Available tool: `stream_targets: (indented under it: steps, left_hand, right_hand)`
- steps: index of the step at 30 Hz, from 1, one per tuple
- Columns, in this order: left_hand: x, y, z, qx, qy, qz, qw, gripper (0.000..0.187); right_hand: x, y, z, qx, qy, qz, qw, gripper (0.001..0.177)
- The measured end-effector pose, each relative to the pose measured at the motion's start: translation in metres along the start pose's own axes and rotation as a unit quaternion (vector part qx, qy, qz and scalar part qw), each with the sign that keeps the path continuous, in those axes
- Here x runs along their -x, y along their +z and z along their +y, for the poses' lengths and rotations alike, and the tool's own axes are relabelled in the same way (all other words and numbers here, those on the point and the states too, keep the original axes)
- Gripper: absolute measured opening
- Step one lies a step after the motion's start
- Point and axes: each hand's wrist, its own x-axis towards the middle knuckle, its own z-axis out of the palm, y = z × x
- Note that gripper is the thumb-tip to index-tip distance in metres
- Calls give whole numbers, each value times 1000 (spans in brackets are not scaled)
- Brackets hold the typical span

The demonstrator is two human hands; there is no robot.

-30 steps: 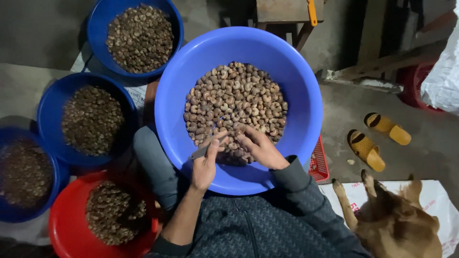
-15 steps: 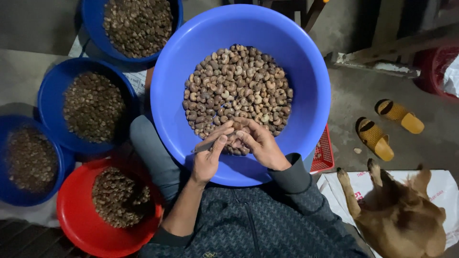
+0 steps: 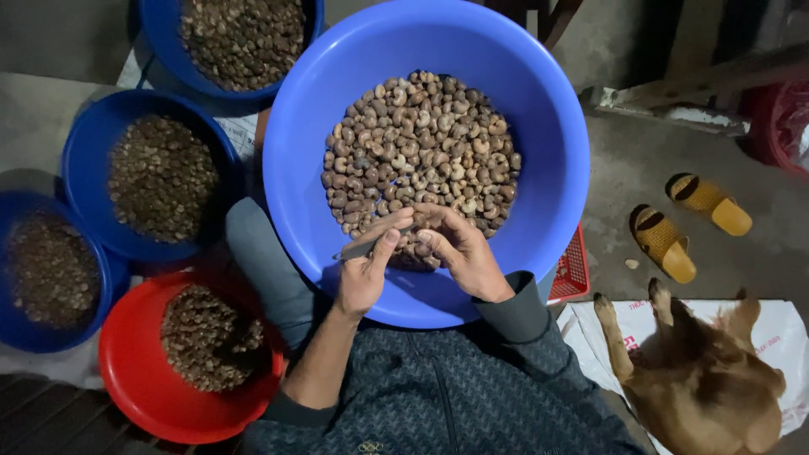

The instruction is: Manually cracking and peeling nuts one by one using a small hand tool while sitting on the floor.

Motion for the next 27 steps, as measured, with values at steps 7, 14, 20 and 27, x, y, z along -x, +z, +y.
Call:
stream_targets:
  steps: [7,14,20,27]
  left_hand:
    - [-2,2,-2,3,26,4,1000,32]
    - [-2,-1,5,-37,38,5,999,28]
    - [0,-10,0,-69,23,-13,997,27]
    - [3,-17,-4,-88,5,-6,996,30]
  right_hand:
    - [3,2,3,31,-8,20,999,38]
    - [5,5,-2,56,-12,23,998,39]
    - [6,5,-11,109,-48,43,992,35]
    - [9,-1,-27,122,-72,46,989,24]
